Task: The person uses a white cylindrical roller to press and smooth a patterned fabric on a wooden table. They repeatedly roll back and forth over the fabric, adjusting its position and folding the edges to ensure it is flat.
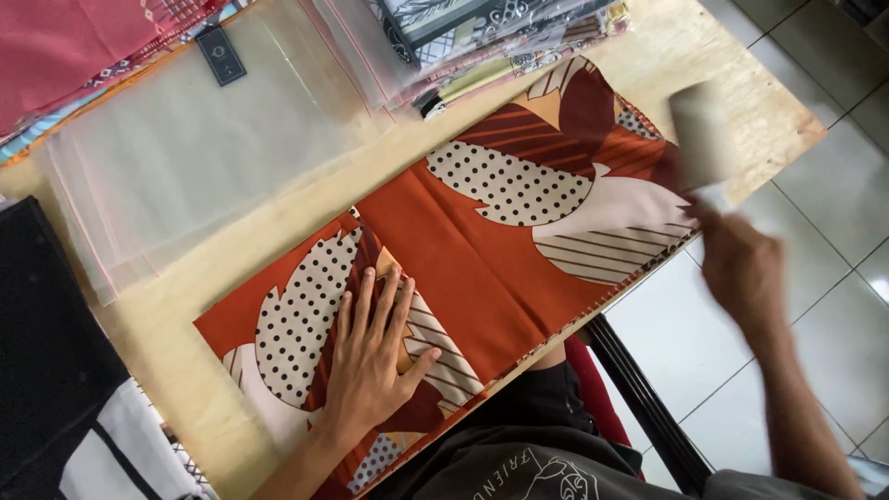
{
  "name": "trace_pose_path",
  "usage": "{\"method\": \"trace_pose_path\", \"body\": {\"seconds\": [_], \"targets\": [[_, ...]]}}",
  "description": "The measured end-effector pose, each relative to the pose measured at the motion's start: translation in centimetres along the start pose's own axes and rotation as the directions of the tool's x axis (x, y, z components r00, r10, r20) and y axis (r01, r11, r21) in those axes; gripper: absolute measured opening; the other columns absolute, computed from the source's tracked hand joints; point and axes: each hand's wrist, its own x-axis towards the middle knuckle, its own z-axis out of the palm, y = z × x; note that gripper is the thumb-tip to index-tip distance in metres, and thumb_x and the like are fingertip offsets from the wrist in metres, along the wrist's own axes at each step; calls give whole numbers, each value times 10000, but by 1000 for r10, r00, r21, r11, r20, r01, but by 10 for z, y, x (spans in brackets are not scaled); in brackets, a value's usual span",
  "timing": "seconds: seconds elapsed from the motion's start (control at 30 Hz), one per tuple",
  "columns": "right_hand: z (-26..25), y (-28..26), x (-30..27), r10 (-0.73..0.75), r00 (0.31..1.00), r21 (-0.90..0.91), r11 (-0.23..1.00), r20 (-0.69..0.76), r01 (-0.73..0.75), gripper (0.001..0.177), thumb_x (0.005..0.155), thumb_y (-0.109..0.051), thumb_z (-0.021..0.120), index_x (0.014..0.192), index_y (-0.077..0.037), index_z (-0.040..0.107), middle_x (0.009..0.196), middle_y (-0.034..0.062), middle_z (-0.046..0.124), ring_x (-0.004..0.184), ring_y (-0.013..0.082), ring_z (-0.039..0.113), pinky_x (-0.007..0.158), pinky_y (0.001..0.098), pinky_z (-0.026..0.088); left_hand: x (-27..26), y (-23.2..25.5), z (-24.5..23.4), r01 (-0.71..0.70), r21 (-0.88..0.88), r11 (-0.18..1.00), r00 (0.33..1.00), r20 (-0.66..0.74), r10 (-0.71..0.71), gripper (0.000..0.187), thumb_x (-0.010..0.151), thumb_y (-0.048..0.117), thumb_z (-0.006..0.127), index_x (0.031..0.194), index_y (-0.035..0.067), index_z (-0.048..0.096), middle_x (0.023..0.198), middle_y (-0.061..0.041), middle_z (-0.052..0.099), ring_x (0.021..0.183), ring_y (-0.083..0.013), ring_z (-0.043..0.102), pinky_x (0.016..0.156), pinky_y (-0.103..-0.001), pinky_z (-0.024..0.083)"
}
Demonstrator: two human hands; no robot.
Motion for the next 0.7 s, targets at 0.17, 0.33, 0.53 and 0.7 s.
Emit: {"method": "trace_pose_path", "body": {"seconds": [0.17, 0.33, 0.53, 0.7], "targets": [[-1, -97, -19, -381, 891, 164, 923, 247, 349, 428, 950, -117, 530, 1314, -293, 668, 876, 18, 666, 494, 258, 568, 404, 407, 415, 0, 2, -3, -2, -38, 999, 1000, 5, 2, 817, 1000, 647, 355, 1625, 137, 228, 1697, -70, 221, 1582, -318, 156, 1259, -540, 162], [17, -32, -1, -147, 971, -204, 961, 187, 185, 507, 908, -65, 607, 1313, -355, 703, 961, -41, 778, 807, 183, 721, 545, 381, 541, -2, 1, -1, 4, -61, 998, 1000, 6, -3, 826, 999, 663, 334, 1627, 136, 229, 1698, -71, 223, 1583, -312, 156, 1264, -541, 156], [22, -90, 2, -229, 971, 64, 972, 61, 225, 203, 1003, -60, 522, 1099, -130, 687, 883, 100, 640, 693, 326, 633, 550, 431, 473, -1, 0, -2, -6, -64, 998, 1000, -6, 6, 830, 969, 619, 456, 1597, 94, 316, 1671, -128, 280, 1553, -376, 203, 1230, -575, 170], [32, -181, -2, -355, 933, 155, 927, 65, 342, 193, 918, -179, 538, 951, -236, 720, 730, 68, 608, 607, 364, 629, 557, 456, 503, -8, 0, 14, -91, -69, 993, 995, 24, 93, 775, 933, 592, 593, 1551, 156, 426, 1659, -118, 290, 1528, -439, 187, 1178, -653, 186]]}}
